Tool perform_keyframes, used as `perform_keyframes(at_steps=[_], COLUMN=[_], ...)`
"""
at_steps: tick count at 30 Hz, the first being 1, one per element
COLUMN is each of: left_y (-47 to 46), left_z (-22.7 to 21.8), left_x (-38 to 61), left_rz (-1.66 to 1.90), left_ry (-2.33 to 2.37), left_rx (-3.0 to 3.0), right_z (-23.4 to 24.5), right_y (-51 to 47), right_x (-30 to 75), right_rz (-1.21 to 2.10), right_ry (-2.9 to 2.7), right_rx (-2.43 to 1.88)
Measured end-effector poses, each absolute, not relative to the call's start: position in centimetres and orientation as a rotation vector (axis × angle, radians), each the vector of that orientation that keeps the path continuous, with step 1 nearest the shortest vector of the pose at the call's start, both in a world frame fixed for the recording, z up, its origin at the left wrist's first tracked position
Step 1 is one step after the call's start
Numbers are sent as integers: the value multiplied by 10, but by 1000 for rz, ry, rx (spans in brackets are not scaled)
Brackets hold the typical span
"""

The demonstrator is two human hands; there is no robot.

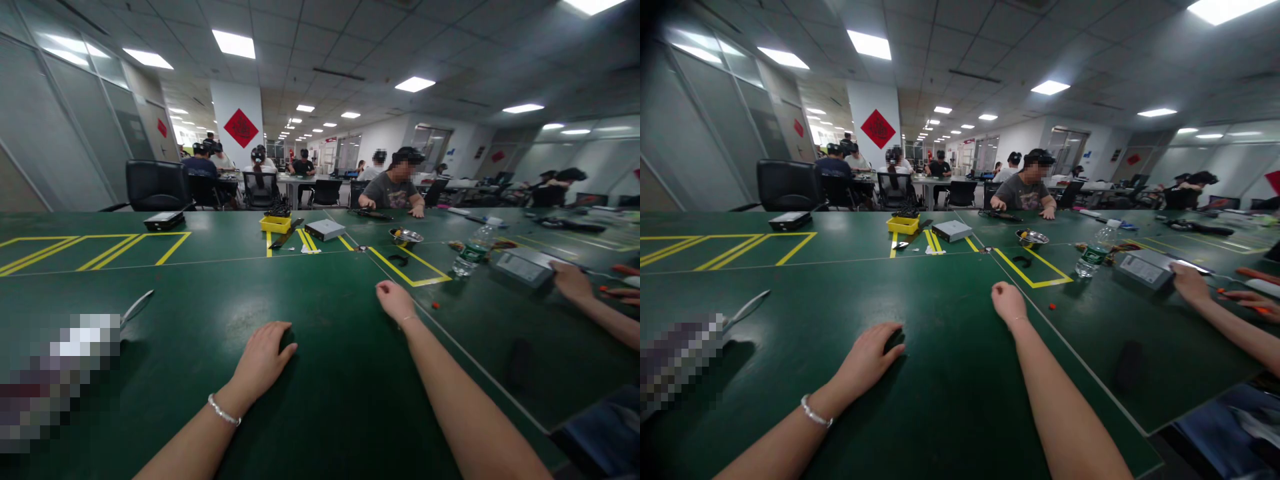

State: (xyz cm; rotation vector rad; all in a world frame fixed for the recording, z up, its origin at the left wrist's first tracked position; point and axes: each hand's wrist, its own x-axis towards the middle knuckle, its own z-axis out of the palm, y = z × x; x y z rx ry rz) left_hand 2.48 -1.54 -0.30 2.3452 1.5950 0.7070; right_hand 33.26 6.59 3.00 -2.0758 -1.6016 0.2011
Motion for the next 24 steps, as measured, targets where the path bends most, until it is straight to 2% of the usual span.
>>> perform_keyframes(at_steps=[5,8,11,13,15,18,20,24], left_y=[-22,-25,-24,-22,-19,-16,-14,-15], left_z=[3,5,8,10,11,10,7,5], left_x=[33,35,34,32,29,26,25,25], left_rz=[747,722,761,806,839,878,902,922], left_ry=[1601,1611,1589,1598,1635,1637,1604,1545], left_rx=[2185,2138,2085,2010,1918,1830,1814,1796], right_z=[14,5,9,19,30,37,33,17], right_y=[31,8,10,25,42,59,60,54], right_x=[205,163,169,199,244,323,370,424], right_rz=[731,839,849,701,334,-203,-232,29], right_ry=[-1911,-1992,-2061,-2086,-2034,-1673,-1349,-941], right_rx=[-1501,-1317,-1276,-1407,-1687,-2205,-2478,-2695])
